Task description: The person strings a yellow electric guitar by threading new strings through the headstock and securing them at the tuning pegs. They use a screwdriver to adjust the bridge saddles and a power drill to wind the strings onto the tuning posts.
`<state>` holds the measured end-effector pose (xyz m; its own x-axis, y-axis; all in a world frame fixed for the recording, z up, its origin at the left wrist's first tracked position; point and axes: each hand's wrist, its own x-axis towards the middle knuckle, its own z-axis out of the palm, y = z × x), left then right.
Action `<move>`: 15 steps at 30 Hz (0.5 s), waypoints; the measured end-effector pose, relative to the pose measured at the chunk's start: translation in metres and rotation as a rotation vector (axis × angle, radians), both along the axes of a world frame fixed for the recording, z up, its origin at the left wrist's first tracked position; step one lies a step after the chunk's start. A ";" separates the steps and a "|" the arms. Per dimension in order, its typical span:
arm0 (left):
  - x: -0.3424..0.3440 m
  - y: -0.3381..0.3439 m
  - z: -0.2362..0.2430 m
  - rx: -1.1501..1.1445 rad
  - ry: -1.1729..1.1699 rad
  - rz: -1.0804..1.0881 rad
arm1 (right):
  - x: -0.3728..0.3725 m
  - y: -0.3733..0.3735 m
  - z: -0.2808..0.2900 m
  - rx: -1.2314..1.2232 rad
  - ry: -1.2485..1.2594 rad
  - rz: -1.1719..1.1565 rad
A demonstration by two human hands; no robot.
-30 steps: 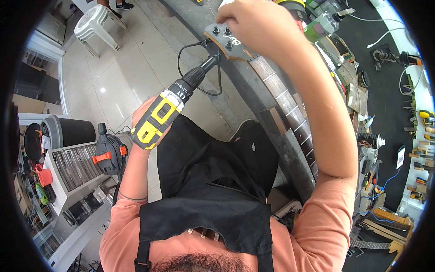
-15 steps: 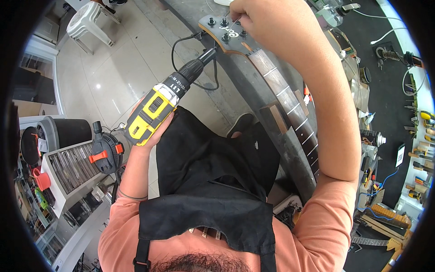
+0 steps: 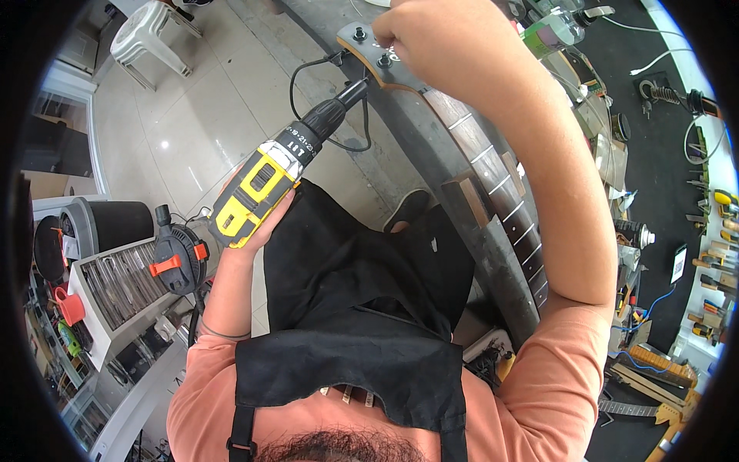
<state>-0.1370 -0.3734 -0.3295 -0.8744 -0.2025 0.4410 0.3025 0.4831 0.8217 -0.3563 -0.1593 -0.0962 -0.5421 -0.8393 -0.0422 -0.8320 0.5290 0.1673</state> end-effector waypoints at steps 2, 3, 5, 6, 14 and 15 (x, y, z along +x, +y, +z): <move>0.001 0.001 0.000 0.019 -0.003 0.003 | -0.003 0.000 -0.005 -0.032 -0.023 0.007; 0.001 0.001 0.001 0.026 0.000 0.006 | -0.003 0.000 -0.006 -0.047 -0.034 0.011; 0.000 0.002 0.001 0.023 0.014 0.010 | -0.004 0.000 -0.003 -0.060 -0.076 -0.021; -0.001 0.002 0.002 0.011 0.027 0.007 | -0.004 0.001 -0.002 -0.069 -0.096 -0.040; 0.004 0.005 -0.010 0.131 -0.059 0.026 | -0.016 0.032 -0.037 -0.274 -0.108 -0.036; 0.006 0.007 -0.014 0.163 -0.086 0.041 | -0.015 0.036 -0.040 -0.268 -0.144 -0.068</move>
<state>-0.1310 -0.3666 -0.3434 -0.8967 -0.3020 0.3236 0.2107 0.3516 0.9121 -0.3717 -0.1237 -0.1358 -0.6016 -0.7930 0.0959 -0.7984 0.5933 -0.1025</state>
